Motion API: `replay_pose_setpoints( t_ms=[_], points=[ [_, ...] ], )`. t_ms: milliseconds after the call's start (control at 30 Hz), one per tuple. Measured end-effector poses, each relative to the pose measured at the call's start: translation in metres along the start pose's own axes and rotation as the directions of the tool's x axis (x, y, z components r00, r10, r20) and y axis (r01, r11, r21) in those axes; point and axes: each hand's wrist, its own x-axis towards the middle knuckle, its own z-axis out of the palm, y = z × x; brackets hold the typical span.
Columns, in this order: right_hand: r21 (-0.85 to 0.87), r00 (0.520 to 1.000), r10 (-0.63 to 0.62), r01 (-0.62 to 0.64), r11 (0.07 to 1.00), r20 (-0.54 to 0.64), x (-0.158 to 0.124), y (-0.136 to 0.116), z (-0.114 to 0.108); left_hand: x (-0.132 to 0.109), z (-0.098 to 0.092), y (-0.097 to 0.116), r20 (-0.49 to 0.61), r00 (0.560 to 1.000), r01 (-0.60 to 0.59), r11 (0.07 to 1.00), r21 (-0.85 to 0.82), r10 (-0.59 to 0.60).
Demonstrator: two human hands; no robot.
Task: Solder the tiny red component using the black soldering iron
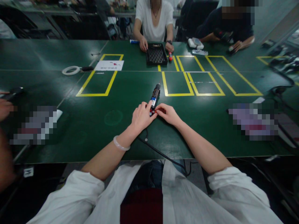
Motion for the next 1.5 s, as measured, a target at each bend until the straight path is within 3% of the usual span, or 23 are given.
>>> replay_pose_setpoints(
  t_ms=[600, 800, 1000, 1300, 1500],
  points=[
    [0.001, 1.000, 0.016, -0.016, 1.000, 0.003, 0.000, -0.003, -0.002, 0.000, 0.002, -0.003, -0.026, 0.999, -0.023, 0.999, -0.031, 0.022],
    [0.002, 1.000, 0.030, -0.030, 1.000, -0.003, 0.000, 0.000, -0.004, -0.001, -0.001, -0.016, -0.014, 0.999, -0.051, 0.999, 0.016, 0.052],
    [0.002, 0.999, 0.045, -0.045, 0.999, -0.001, 0.000, 0.001, -0.005, 0.003, -0.008, -0.058, 0.008, 0.999, 0.047, 0.996, 0.077, -0.047],
    [-0.024, 0.998, 0.057, -0.057, 0.998, 0.006, -0.001, 0.001, -0.005, 0.007, -0.023, -0.157, -0.006, 0.955, 0.297, 0.948, 0.118, -0.298],
    [-0.019, 0.997, 0.071, -0.071, 0.997, 0.011, -0.001, 0.001, -0.004, 0.007, -0.038, -0.213, -0.021, 0.915, 0.403, 0.906, 0.127, -0.404]
  ],
)
